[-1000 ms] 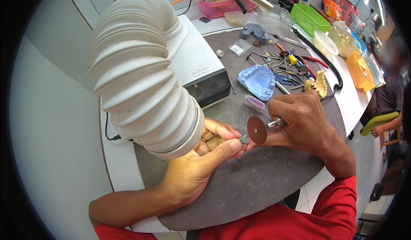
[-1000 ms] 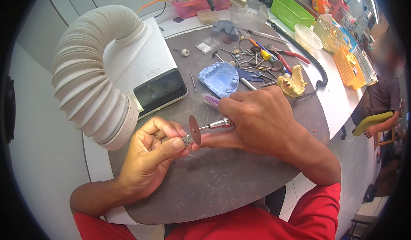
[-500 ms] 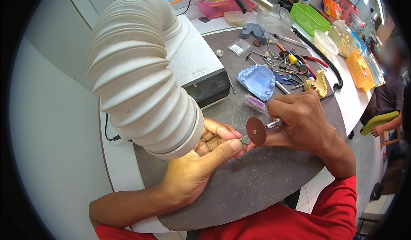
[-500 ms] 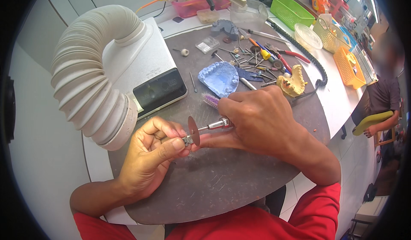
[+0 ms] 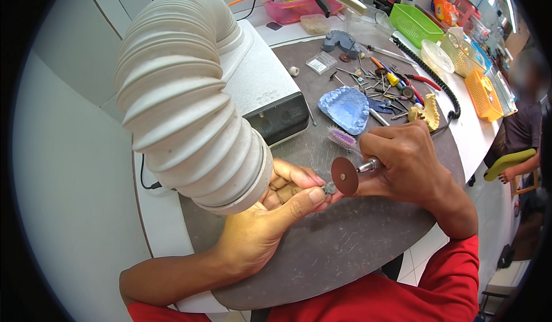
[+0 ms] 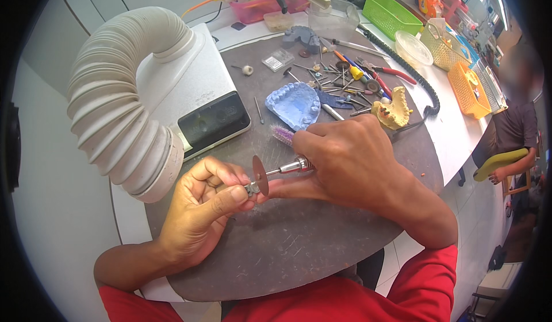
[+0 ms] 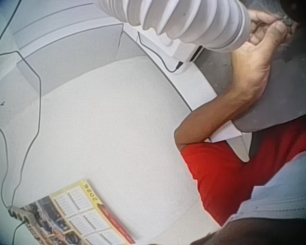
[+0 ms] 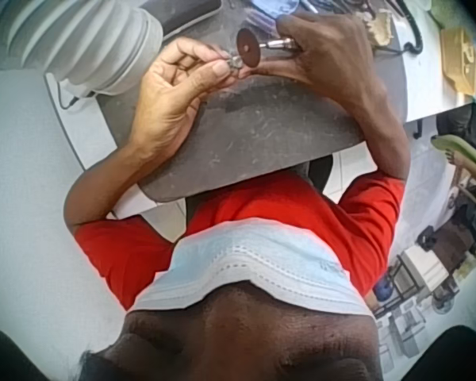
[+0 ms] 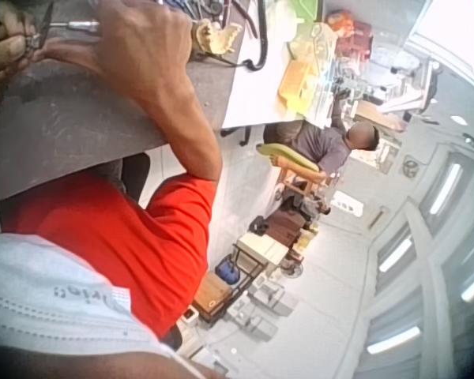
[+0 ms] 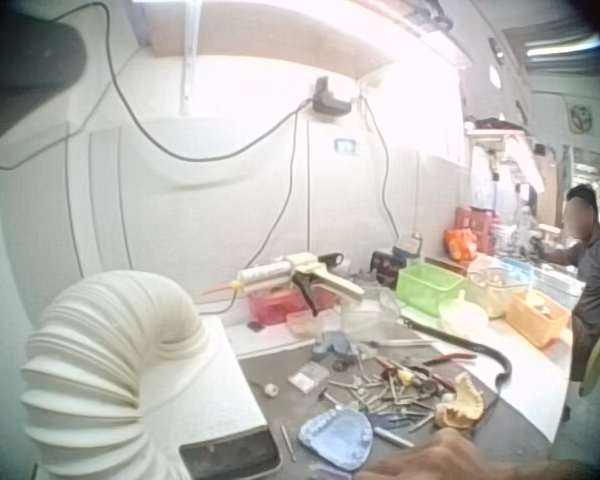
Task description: The person uses a rotary grinding tool to smooth and shape a small metal dental component. They hold the component with their left hand and apply the spinning abrasive disc with their right hand, working on different edges. The person briefly places the component into a yellow dental cast to check the fit before resuming the grinding process.
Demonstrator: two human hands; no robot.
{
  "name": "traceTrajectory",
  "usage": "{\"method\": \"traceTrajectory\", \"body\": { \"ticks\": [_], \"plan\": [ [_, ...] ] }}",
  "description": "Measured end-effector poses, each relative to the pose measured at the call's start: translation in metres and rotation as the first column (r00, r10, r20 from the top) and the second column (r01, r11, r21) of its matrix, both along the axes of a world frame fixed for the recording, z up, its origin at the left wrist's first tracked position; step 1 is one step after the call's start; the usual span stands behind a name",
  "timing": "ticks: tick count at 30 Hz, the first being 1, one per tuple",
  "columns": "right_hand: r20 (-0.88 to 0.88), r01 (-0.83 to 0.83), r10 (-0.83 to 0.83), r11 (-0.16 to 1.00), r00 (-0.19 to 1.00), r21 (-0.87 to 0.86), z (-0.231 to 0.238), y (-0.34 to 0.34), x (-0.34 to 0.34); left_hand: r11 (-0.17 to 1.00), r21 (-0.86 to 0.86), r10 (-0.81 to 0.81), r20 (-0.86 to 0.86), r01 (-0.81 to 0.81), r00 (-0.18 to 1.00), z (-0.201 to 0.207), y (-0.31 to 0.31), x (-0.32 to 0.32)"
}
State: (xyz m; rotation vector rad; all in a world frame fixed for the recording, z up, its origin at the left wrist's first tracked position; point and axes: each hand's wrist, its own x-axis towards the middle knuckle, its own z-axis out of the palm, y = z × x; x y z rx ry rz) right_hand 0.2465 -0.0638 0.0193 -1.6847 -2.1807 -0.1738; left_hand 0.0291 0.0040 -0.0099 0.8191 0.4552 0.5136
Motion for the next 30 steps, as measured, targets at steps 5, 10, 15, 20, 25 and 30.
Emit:
{"method": "traceTrajectory", "body": {
  "ticks": [5, 10, 15, 20, 25, 30],
  "plan": [
    [0.002, -0.005, 0.005, 1.0, 1.0, -0.01, 0.0, 0.0, 0.0, 1.0, 0.0, 0.0, -0.005, 0.0, 1.0, 0.0, 0.0, 0.0],
    [0.001, -0.013, 0.013, 1.0, 1.0, -0.01, -0.001, 0.0, 0.001, 1.0, -0.005, 0.014, -0.005, -0.014, 1.0, 0.0, 0.0, 0.0],
    [0.028, -0.011, 0.012, 1.0, 1.0, -0.016, 0.0, -0.001, 0.001, 1.0, 0.006, -0.003, -0.012, 0.003, 1.0, 0.001, 0.001, 0.0],
    [-0.013, -0.073, 0.074, 0.995, 0.997, 0.072, -0.002, 0.001, 0.001, 0.995, 0.095, 0.025, 0.026, -0.028, 0.999, -0.006, 0.0, 0.0],
    [0.001, -0.034, 0.034, 0.993, 0.999, 0.116, 0.0, -0.001, 0.004, 0.984, 0.169, 0.055, -0.02, -0.051, 0.998, -0.008, -0.002, 0.001],
    [0.029, -0.032, 0.029, 0.994, 0.999, 0.109, 0.001, 0.0, 0.005, 0.983, 0.173, 0.06, -0.003, -0.059, 0.998, -0.008, -0.003, 0.002]
  ]
}}
